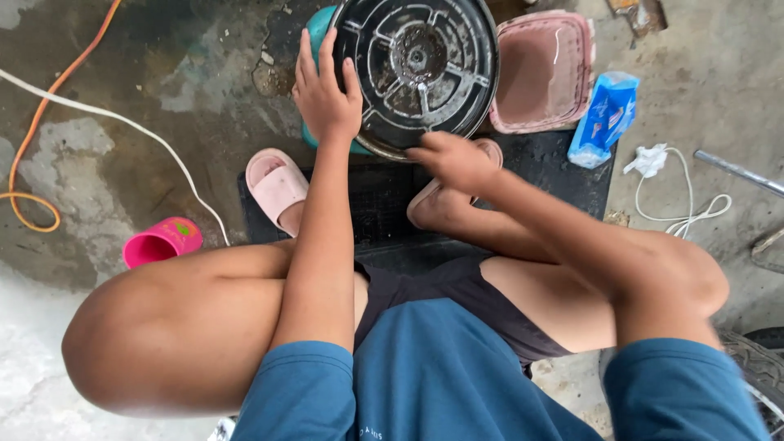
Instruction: The person scrubs a black gas stove burner grate with a green scouring pad. They hold the grate steady with one hand while scrubbing the surface and crevices with the other hand.
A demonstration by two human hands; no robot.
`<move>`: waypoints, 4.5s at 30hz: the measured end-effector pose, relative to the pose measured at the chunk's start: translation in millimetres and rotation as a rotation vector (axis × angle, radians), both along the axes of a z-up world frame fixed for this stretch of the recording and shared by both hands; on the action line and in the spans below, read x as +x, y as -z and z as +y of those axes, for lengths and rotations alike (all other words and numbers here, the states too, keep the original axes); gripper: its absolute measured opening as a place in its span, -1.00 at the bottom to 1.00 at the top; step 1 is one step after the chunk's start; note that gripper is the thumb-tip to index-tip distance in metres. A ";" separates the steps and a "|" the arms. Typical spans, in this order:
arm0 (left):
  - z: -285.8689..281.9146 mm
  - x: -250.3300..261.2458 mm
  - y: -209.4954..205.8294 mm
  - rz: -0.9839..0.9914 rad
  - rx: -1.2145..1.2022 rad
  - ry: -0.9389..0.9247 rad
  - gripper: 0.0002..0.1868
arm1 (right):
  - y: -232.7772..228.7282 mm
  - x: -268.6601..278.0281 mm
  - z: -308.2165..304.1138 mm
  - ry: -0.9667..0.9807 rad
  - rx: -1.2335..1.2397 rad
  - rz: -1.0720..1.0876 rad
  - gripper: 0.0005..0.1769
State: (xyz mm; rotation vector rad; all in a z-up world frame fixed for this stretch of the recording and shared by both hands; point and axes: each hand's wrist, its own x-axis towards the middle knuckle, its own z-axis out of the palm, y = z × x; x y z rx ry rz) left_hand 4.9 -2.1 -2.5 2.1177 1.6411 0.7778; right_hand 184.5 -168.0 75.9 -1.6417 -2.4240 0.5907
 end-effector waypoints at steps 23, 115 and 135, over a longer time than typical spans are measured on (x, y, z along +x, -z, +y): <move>5.7 -5.1 -11.3 0.000 -0.160 0.103 -0.56 | 20.9 -61.3 29.7 0.212 0.261 0.172 -0.85; 1.8 -0.8 15.8 0.029 0.055 0.044 -0.55 | -4.2 -67.2 30.3 0.340 0.050 0.174 -0.73; -2.2 -6.3 11.8 -0.016 0.045 0.074 -0.61 | -4.1 -33.4 4.5 0.267 0.092 0.113 -0.66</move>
